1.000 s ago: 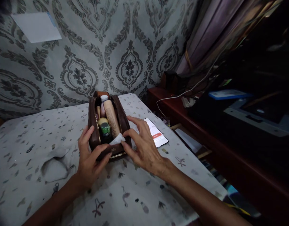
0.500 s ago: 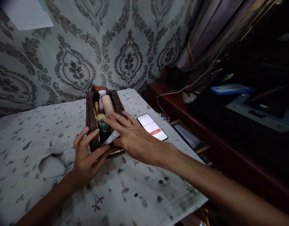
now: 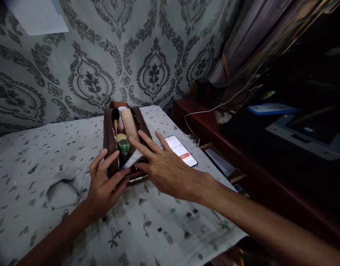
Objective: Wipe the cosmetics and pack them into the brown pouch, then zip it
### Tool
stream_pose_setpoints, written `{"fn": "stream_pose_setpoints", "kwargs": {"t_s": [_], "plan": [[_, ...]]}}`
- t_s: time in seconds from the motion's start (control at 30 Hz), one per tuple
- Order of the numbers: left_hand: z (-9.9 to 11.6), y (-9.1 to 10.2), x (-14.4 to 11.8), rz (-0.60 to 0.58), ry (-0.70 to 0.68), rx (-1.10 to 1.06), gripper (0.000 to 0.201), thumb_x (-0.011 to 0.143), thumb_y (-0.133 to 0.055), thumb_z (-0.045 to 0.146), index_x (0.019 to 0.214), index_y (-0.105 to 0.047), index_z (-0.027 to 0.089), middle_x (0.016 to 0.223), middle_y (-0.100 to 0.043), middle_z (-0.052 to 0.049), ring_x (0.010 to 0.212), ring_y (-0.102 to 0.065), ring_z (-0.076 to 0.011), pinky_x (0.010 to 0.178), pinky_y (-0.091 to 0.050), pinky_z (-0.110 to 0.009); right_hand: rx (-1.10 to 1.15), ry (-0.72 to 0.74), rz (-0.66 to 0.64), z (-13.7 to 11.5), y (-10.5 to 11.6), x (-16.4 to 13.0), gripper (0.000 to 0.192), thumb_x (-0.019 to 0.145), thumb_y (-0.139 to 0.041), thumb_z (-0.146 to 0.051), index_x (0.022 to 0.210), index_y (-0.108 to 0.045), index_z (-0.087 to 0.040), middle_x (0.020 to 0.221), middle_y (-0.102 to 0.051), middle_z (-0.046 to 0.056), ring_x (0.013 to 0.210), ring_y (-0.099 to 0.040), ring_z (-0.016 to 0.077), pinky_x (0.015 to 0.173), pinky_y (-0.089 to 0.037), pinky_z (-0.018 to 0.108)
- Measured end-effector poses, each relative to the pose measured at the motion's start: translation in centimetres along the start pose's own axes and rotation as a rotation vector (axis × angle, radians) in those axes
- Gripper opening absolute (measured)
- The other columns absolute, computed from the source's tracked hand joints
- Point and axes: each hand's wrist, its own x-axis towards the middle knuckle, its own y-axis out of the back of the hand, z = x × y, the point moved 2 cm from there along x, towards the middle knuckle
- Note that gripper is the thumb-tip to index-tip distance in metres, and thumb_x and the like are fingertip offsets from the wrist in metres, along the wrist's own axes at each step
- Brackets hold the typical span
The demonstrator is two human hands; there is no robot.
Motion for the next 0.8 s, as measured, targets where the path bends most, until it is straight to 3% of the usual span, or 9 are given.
{"fn": "stream_pose_setpoints", "kwargs": {"t_s": [0.1, 0.23, 0.33, 0.53, 0.8], "plan": [[0.0, 0.0, 0.1, -0.003, -0.008, 0.009, 0.018, 0.086, -0.065, 0.010, 0.103, -0.066, 0.015, 0.139, -0.049, -0.020, 0.141, -0.031, -0.0375, 0.109, -0.037, -0.063, 0.045, -0.031, 0.002, -0.1, -0.3, 0.1, 0.038, 0.082, -0.060, -0.008, 0.118, -0.069, -0.018, 0.166, -0.018, 0.016, 0.152, -0.006, 0.0423, 0.116, -0.016, 0.072], [0.0, 0.2, 0.2, -0.005, -0.014, 0.034, 0.014, 0.086, -0.067, 0.012, 0.099, -0.066, 0.015, 0.138, -0.050, -0.019, 0.140, -0.034, -0.0376, 0.107, -0.039, -0.062, 0.050, -0.030, 0.023, -0.1, -0.1, 0.2, 0.023, 0.081, -0.059, -0.008, 0.100, -0.072, -0.014, 0.166, -0.017, 0.016, 0.153, -0.004, 0.0394, 0.119, -0.013, 0.067], [0.0, 0.2, 0.2, -0.010, -0.021, 0.046, 0.014, 0.086, -0.066, 0.012, 0.100, -0.066, 0.016, 0.138, -0.051, -0.019, 0.139, -0.034, -0.0375, 0.107, -0.040, -0.062, 0.036, -0.003, -0.037, 0.0, 0.4, 0.5, 0.016, 0.079, -0.064, -0.015, 0.092, -0.074, -0.014, 0.165, -0.022, 0.015, 0.153, -0.009, 0.0390, 0.121, -0.009, 0.064], [0.0, 0.2, 0.3, 0.007, -0.014, 0.055, 0.013, 0.085, -0.068, 0.013, 0.097, -0.066, 0.015, 0.137, -0.052, -0.019, 0.139, -0.035, -0.0378, 0.106, -0.042, -0.062, -0.049, 0.046, -0.115, -0.1, 0.5, 1.7, 0.023, 0.074, -0.074, -0.028, 0.094, -0.077, -0.015, 0.159, -0.035, 0.016, 0.151, -0.017, 0.0398, 0.120, -0.010, 0.065], [0.0, 0.3, 0.3, 0.001, -0.003, 0.042, 0.016, 0.084, -0.066, 0.011, 0.099, -0.066, 0.017, 0.138, -0.053, -0.017, 0.141, -0.034, -0.0362, 0.107, -0.041, -0.062, -0.074, -0.046, -0.050, 0.3, -0.7, 1.3, 0.025, 0.072, -0.072, -0.014, 0.096, -0.075, -0.017, 0.165, -0.023, 0.015, 0.151, -0.014, 0.0448, 0.114, -0.015, 0.074]]}}
